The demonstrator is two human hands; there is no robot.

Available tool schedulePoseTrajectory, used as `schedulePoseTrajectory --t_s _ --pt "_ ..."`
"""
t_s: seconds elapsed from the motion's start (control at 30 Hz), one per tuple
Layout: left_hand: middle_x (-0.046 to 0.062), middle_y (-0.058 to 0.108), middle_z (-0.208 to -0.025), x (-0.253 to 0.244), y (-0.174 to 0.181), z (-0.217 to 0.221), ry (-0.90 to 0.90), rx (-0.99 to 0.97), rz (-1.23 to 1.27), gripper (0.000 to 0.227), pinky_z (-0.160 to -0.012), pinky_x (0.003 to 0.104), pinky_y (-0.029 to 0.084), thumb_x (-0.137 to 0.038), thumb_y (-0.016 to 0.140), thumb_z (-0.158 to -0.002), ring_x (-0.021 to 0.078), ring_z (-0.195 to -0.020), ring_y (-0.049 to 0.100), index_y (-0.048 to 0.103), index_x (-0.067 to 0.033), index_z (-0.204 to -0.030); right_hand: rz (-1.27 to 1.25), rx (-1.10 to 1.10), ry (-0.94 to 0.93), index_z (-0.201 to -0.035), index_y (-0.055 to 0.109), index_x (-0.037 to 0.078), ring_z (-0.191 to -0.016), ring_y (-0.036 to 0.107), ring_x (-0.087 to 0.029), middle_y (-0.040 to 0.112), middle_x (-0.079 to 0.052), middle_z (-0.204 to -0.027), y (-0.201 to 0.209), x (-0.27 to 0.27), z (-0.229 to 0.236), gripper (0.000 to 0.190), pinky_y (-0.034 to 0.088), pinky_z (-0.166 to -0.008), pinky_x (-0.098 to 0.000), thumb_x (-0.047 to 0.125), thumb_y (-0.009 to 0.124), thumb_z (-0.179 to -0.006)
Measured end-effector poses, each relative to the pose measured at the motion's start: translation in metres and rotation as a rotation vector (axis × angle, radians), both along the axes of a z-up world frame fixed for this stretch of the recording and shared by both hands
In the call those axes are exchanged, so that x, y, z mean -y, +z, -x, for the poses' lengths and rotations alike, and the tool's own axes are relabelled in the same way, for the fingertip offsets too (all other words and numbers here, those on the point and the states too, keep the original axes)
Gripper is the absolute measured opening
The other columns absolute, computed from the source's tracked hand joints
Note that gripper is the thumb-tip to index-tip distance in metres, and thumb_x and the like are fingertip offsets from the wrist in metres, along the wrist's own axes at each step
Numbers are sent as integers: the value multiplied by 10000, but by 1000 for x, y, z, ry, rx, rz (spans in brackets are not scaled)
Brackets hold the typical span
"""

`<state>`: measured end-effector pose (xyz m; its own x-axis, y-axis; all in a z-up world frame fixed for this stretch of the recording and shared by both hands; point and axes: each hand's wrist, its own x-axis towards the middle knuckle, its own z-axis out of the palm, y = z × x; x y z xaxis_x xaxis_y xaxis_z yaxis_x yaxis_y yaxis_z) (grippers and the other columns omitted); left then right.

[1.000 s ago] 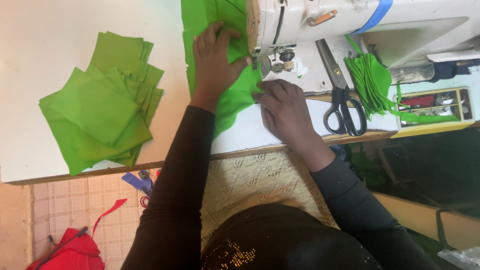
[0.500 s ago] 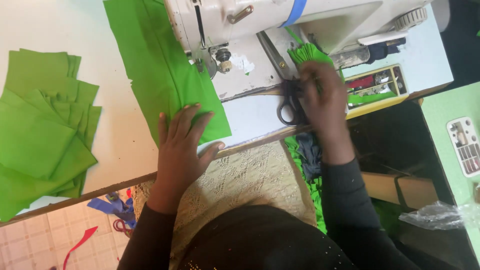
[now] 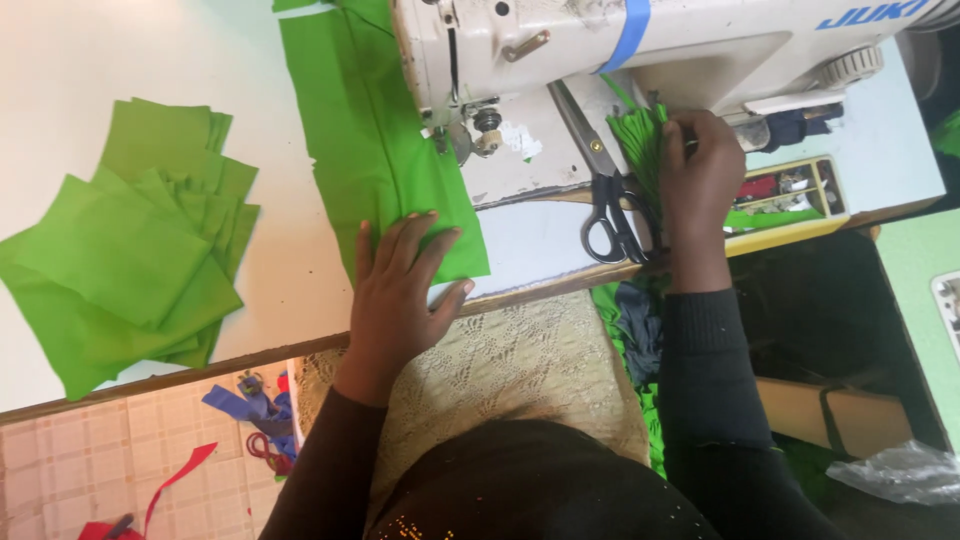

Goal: Folding and stacking small green fabric squares on a sewing workstation table

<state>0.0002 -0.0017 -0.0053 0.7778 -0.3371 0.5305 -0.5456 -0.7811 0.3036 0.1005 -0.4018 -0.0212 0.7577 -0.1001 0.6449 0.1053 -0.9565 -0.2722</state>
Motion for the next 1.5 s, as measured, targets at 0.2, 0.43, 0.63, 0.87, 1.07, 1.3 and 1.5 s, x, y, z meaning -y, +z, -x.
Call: schedulePoseTrajectory --t_s 0.2,0.43,0.63,0.87,1.07,1.3,1.5 --pt "76 594 -1401 1 0 2 -17 -3 8 560 -1196 608 244 -485 726 -876 290 -1346 545 646 -224 -1365 -224 19 50 -978 768 126 -790 689 -353 686 -114 -783 12 -11 12 92 542 -757 -433 145 855 -1001" --pt "69 602 -1386 0 2 -1 -16 -17 31 552 -1189 608 250 -480 731 -873 290 -1330 551 648 -227 -1357 -447 -49 140 -1011 758 38 -704 689 -292 696 -161 -790 26 -2 18 56 571 -634 -377 43 767 -1066" --pt "77 602 -1390 -1 2 -1 -28 -15 52 552 -1199 619 211 -484 767 -859 298 -1346 546 662 -215 -1329 -634 -66 314 -1043 627 6 -585 585 -232 556 -118 -650 75 -77 81 114 477 -619 -310 81 668 -1119" --pt "141 647 -1316 10 47 19 -297 -373 597 401 -1193 560 325 -396 515 -1063 347 -1320 588 635 -143 -1351 -1323 -743 885 -924 679 -71 -746 778 -271 732 -217 -730 58 -167 143 193 606 -638 -368 91 577 -946" --pt "127 748 -965 14 46 42 -175 -775 688 250 -706 362 584 -250 641 -1023 238 -727 729 705 -118 -1226 -1115 -848 968 -1060 708 -25 -607 620 -224 659 -139 -728 50 -157 113 189 567 -579 -332 62 601 -930" --pt "106 696 -1029 18 35 23 -9 -279 409 336 -793 414 590 -269 749 -956 306 -945 727 655 -122 -1243 -909 -811 934 -1159 670 -50 -825 639 -167 682 -134 -915 78 -177 80 190 606 -667 -297 -25 605 -982" --pt "132 739 -941 15 41 16 -40 -522 547 180 -727 385 598 -186 712 -982 310 -857 753 716 -63 -1113 -828 -763 939 -1098 714 -50 -801 602 -190 641 -171 -895 84 -179 58 154 581 -650 -320 -4 597 -1009"
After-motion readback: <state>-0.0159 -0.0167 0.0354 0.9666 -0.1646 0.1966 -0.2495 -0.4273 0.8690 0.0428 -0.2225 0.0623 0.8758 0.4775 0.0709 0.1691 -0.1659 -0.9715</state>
